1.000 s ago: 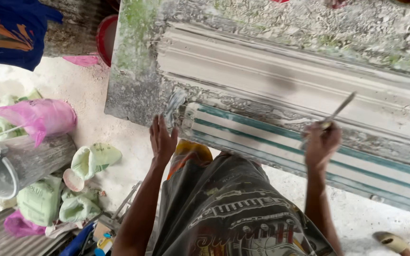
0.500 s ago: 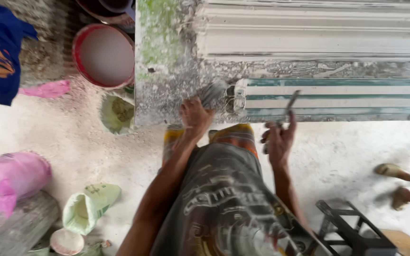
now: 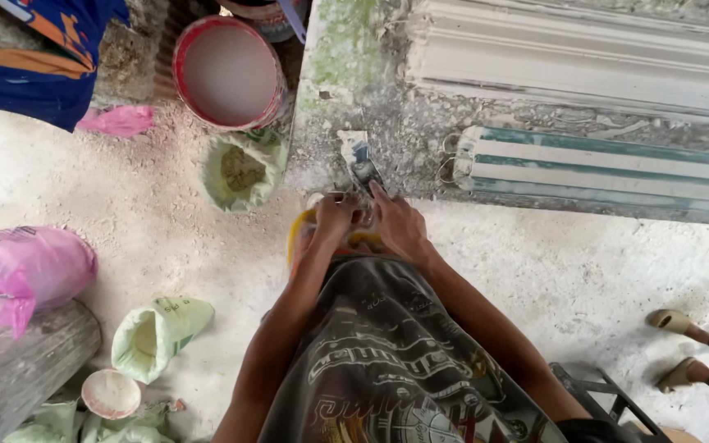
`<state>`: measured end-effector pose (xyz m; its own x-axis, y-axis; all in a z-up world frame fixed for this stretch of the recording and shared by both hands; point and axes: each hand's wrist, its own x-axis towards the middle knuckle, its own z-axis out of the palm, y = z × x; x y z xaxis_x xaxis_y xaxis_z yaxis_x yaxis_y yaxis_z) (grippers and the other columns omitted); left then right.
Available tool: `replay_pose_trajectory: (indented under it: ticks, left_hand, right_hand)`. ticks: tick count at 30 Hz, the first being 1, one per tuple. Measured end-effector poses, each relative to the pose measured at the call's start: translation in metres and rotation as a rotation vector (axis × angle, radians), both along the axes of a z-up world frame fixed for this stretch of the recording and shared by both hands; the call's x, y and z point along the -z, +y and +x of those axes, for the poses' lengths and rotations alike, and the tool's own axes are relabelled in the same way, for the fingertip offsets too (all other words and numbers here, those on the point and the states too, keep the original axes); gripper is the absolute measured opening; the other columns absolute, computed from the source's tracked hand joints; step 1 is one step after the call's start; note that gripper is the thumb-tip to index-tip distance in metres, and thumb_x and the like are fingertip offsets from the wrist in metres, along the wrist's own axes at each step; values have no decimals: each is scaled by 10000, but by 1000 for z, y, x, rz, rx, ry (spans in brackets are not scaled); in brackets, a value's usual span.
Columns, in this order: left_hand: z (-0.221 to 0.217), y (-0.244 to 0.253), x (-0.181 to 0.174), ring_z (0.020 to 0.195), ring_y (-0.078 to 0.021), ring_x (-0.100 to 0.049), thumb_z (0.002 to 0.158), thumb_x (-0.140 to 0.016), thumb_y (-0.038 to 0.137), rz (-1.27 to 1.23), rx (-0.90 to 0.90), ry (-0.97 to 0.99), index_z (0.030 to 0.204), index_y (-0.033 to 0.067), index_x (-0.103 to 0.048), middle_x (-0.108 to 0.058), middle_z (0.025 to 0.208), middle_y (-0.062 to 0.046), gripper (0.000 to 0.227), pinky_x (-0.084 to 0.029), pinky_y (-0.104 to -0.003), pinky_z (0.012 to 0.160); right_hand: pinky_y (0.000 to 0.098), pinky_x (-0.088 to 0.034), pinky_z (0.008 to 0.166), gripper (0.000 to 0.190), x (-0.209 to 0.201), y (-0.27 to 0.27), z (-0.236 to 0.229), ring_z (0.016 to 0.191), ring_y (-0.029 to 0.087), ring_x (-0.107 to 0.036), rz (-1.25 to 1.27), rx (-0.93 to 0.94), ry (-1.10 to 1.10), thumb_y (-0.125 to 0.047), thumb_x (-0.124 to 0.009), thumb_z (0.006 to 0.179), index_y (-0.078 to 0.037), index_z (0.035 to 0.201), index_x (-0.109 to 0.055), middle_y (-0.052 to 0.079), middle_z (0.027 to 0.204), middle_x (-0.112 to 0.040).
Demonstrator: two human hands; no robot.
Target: The person applies and scrapes material on a decorative molding piece using a trowel and their hands.
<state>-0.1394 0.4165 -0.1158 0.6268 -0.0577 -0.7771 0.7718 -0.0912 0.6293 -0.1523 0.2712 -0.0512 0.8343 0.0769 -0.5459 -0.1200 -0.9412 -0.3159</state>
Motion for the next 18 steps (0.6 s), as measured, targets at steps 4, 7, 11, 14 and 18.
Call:
replay_pose_trajectory:
  ticks: [4,7,11,14,18]
  left_hand:
    - [-8,2,35,764,-261,-716,1100,-636,342,-145,-118,-5,1442,-141,-425,-694,932,-185,628,-505,-518,618]
    - [-6,5,43,719,-198,-715,1080,-582,354,-103,-7,53,1413,-95,-480,-699,883,-144,568,-573,-479,618]
    - [-1,0,37,549,-214,-597,1032,-515,362,-64,22,38,913,80,-670,-627,613,-66,342,-436,-469,584]
    - [-6,6,29,594,-291,-622,939,-533,480,63,140,65,657,176,-674,-622,565,-61,438,-478,-477,654]
    - [8,23,24,510,-238,-557,1012,-487,392,-199,-121,175,809,43,-614,-603,616,-161,423,-441,-454,598]
  right_hand:
    - [545,-610,691,541,12,13,-20,847,414,-747,-116,-88,82,-305,-404,1104,-275,1631,-286,231,1056,-663]
    - [528,-614,663,594,11,30,-2,829,425,-751,-240,-161,257,-292,-394,1052,-322,1631,-266,206,1055,-652]
    - [580,-599,750,504,-18,66,79,922,474,-744,-206,-29,223,-356,-345,1084,-341,1588,-344,236,1009,-710]
    - [595,-594,814,536,-47,72,61,977,481,-737,-245,-34,295,-334,-354,1076,-318,1610,-304,261,1024,-724]
    - [605,-588,828,520,-35,56,15,1000,502,-724,-325,-12,377,-394,-303,1097,-294,1607,-331,285,1028,-709]
